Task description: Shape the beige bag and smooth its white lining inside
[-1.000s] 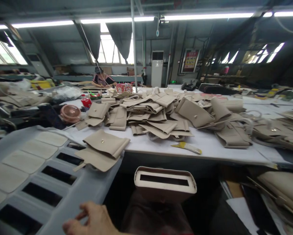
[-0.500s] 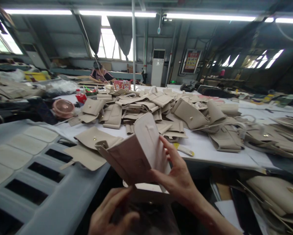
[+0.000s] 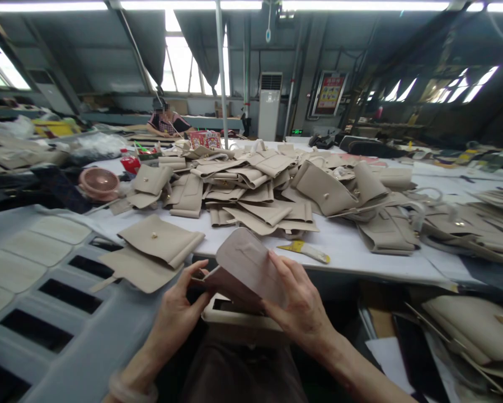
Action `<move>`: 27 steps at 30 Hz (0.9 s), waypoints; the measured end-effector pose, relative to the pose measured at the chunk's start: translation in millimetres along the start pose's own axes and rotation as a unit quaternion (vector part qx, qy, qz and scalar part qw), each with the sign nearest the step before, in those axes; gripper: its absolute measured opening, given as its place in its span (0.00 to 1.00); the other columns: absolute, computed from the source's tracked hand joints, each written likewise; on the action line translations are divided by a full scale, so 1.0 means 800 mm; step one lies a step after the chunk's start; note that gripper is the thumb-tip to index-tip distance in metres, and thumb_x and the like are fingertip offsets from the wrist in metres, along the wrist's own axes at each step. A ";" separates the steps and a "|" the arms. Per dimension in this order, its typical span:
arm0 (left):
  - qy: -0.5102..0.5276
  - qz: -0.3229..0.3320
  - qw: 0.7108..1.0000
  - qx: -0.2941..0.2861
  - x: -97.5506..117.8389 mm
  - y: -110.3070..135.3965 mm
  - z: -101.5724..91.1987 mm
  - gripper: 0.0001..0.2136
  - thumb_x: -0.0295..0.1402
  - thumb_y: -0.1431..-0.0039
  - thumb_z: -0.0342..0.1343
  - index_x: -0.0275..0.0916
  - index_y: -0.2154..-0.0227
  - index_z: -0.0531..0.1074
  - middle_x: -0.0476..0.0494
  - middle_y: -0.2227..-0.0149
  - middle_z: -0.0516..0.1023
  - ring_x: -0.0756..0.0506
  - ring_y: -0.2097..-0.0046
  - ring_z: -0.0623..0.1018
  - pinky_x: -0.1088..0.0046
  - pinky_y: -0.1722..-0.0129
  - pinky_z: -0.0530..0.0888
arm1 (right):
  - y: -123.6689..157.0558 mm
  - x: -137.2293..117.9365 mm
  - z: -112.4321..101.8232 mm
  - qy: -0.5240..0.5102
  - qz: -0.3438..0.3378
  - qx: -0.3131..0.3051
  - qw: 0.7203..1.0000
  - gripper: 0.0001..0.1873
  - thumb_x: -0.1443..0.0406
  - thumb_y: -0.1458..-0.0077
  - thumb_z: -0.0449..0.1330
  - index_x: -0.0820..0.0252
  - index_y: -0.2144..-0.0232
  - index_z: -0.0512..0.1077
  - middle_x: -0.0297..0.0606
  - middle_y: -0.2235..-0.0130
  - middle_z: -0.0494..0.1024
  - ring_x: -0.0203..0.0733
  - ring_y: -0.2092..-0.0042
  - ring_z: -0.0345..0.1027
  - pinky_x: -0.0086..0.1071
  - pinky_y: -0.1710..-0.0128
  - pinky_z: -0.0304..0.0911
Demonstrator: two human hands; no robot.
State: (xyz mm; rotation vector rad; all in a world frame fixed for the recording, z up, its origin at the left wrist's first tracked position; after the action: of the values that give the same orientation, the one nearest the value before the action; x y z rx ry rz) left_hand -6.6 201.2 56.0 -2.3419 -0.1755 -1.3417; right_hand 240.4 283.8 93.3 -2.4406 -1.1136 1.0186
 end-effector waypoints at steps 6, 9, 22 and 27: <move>-0.087 -0.015 0.994 -0.058 -0.033 0.014 0.019 0.11 0.28 0.42 0.56 0.44 0.56 0.74 0.44 0.51 0.74 0.41 0.47 0.73 0.58 0.45 0.69 | 0.017 0.019 0.006 0.150 -0.033 -0.080 0.985 0.44 0.68 0.44 0.61 0.53 0.31 0.44 0.41 0.37 0.62 0.54 0.42 0.59 0.48 0.44 0.60; -0.085 -0.025 0.994 -0.057 -0.054 0.023 0.028 0.13 0.30 0.43 0.56 0.45 0.55 0.76 0.42 0.42 0.68 0.39 0.40 0.67 0.54 0.38 0.63 | 0.023 0.022 0.013 0.220 -0.066 -0.099 0.968 0.40 0.68 0.42 0.60 0.56 0.32 0.47 0.42 0.36 0.61 0.55 0.45 0.61 0.48 0.49 0.61; 0.462 -0.301 0.833 0.026 -0.106 0.081 0.070 0.27 0.54 0.37 0.51 0.44 0.41 0.65 0.39 0.40 0.70 0.36 0.39 0.68 0.57 0.39 0.65 | 0.019 0.027 0.021 0.323 -0.184 -0.084 0.925 0.30 0.71 0.38 0.52 0.65 0.35 0.55 0.52 0.35 0.59 0.55 0.52 0.66 0.48 0.58 0.65; 0.515 -0.296 0.802 0.059 -0.112 0.085 0.090 0.26 0.54 0.35 0.48 0.45 0.40 0.64 0.39 0.38 0.67 0.39 0.36 0.64 0.59 0.36 0.60 | 0.015 0.032 0.033 0.183 -0.120 -0.186 0.958 0.37 0.65 0.44 0.60 0.54 0.34 0.55 0.47 0.32 0.52 0.58 0.44 0.64 0.50 0.50 0.69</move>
State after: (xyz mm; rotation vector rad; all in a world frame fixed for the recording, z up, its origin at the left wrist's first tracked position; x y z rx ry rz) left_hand 25.0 180.0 -72.3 -1.1635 -0.6405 -2.5946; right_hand 240.2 293.8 55.6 -2.5351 -1.5208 0.2818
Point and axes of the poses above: each hand's wrist, its own y-axis away from the middle knuckle, its own z-axis out of the palm, x = y × z, the point moved 2 cm from there along -y, towards the middle knuckle
